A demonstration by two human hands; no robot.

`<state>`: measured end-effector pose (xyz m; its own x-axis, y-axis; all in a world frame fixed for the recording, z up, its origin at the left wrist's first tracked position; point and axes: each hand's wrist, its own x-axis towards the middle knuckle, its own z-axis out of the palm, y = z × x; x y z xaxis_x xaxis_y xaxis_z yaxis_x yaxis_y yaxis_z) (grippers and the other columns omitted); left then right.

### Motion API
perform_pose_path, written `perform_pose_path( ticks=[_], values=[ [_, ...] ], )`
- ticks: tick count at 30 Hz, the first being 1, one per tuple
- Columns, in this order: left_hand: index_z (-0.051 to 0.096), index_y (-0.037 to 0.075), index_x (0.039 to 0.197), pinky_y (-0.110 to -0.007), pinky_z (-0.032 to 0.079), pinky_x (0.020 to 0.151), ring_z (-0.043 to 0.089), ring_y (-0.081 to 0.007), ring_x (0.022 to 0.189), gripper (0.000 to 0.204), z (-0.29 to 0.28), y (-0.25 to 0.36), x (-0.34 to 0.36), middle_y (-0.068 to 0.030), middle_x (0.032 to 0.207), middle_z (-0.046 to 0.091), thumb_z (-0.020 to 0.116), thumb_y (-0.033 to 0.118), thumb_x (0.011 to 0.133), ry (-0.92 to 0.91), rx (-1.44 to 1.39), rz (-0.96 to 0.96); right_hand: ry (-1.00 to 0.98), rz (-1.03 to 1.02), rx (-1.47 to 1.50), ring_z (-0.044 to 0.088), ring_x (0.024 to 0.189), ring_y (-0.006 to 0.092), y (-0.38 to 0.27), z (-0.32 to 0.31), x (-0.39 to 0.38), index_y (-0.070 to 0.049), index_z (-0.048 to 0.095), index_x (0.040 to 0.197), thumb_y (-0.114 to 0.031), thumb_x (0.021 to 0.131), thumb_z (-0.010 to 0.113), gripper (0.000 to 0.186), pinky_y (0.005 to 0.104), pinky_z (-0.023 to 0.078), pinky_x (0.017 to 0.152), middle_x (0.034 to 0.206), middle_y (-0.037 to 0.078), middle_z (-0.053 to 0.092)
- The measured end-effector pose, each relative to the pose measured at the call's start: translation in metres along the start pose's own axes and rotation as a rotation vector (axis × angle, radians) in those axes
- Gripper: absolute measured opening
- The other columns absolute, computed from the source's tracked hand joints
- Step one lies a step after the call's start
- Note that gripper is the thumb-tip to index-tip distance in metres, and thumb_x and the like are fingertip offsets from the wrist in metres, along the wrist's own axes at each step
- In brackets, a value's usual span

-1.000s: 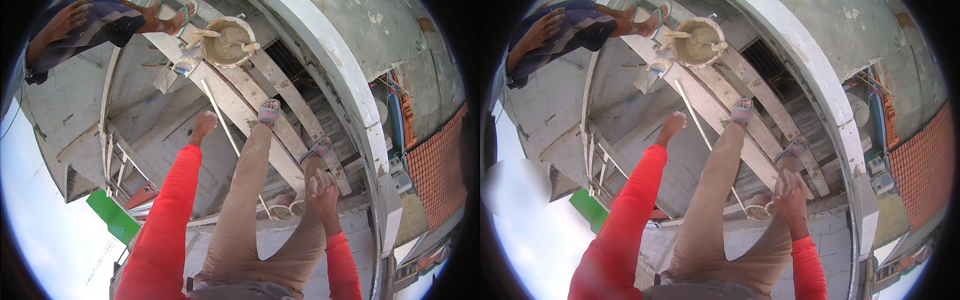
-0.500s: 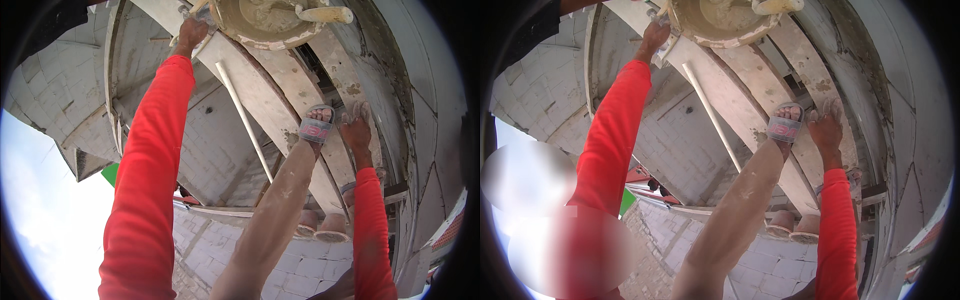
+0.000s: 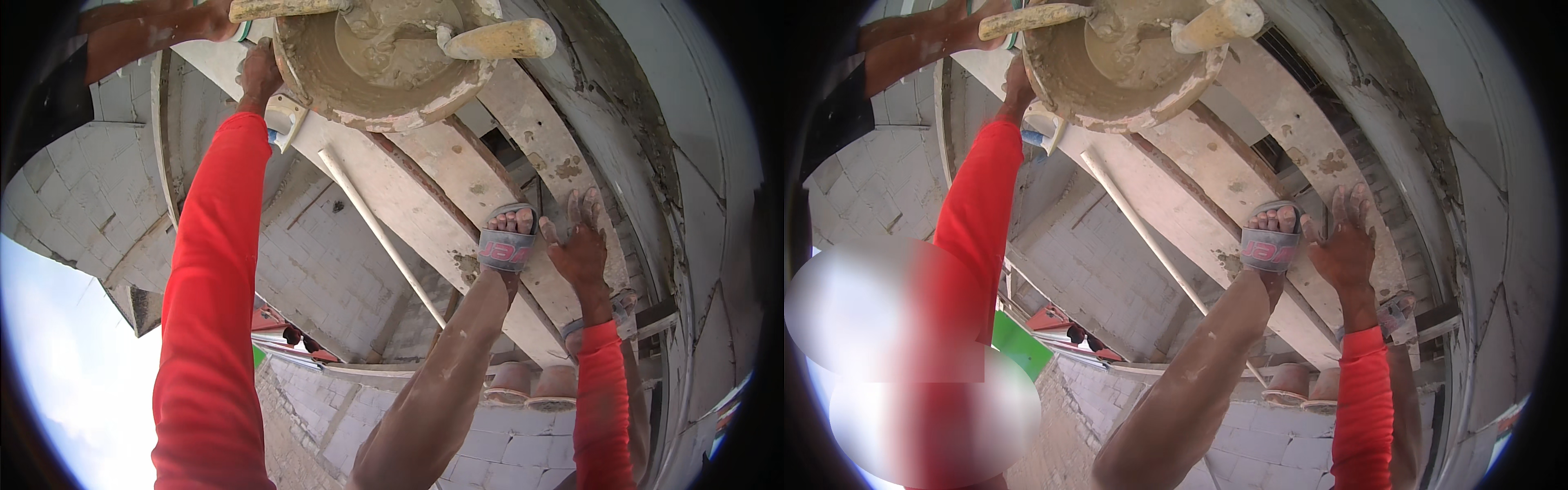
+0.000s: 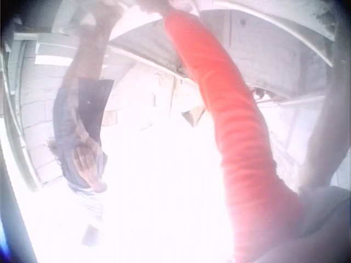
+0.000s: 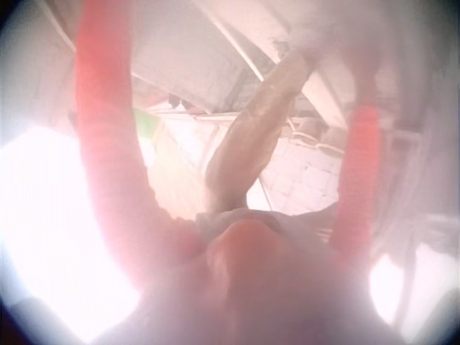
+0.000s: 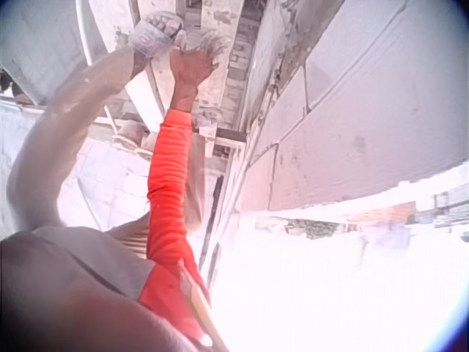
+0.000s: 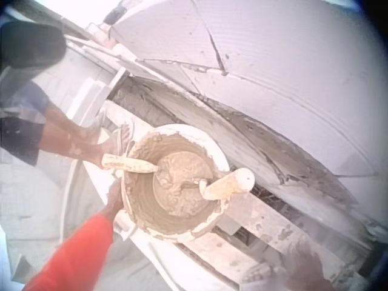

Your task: The person applies mortar to white rectangular tiles using a trowel and places them onto a wall on a rooftop. They adjust the tiles and continue the process with additional tiles.

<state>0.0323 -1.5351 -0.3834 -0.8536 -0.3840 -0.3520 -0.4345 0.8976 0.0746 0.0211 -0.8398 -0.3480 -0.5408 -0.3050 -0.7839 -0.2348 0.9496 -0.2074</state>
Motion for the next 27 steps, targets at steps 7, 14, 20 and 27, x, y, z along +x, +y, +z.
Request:
perform_pose_path(
  ticks=[7,14,20,27],
  values=[
    [0.060,-0.004,0.122,-0.057,0.053,0.087,0.070,-0.0467,0.102,0.048,-0.057,0.031,-0.040,-0.0290,0.107,0.071,0.066,0.036,0.098,0.331,0.028,-0.605,-0.129,0.023,-0.013,0.026,0.161,0.0410,-0.003,-0.021,0.003,-0.010,0.032,0.169,-0.065,0.100,0.056,0.092,0.0662,0.027,0.125,0.177,0.021,0.020],
    [0.056,-0.004,0.114,-0.056,0.050,0.079,0.067,-0.0496,0.087,0.040,-0.179,0.121,-0.196,-0.0273,0.093,0.067,0.056,0.036,0.109,0.213,0.016,-0.404,-0.384,0.152,0.128,0.036,0.157,0.0415,-0.010,-0.083,0.002,-0.006,0.038,0.165,-0.059,0.100,0.057,0.086,0.0542,0.034,0.126,0.171,0.023,0.034],
    [0.063,-0.004,0.115,-0.044,0.051,0.069,0.064,-0.0290,0.069,0.026,-0.322,0.302,-0.332,-0.0179,0.080,0.064,0.062,0.021,0.106,-0.614,-0.272,-0.272,0.335,-0.443,0.483,0.029,0.158,0.0447,-0.067,-0.176,-0.172,-0.011,0.029,0.169,-0.028,0.090,0.075,0.093,0.0576,0.025,0.129,0.173,0.025,0.025],
    [0.072,-0.003,0.121,-0.043,0.053,0.076,0.068,-0.0340,0.077,0.032,-0.432,0.515,-0.387,-0.0234,0.087,0.069,0.064,0.023,0.104,-1.295,-0.432,0.062,-0.247,-0.656,0.258,0.067,0.120,0.0385,-0.005,-0.293,-0.365,-0.006,0.064,0.136,-0.020,0.074,0.077,0.065,0.0527,0.033,0.120,0.105,0.017,0.074]
  ],
)
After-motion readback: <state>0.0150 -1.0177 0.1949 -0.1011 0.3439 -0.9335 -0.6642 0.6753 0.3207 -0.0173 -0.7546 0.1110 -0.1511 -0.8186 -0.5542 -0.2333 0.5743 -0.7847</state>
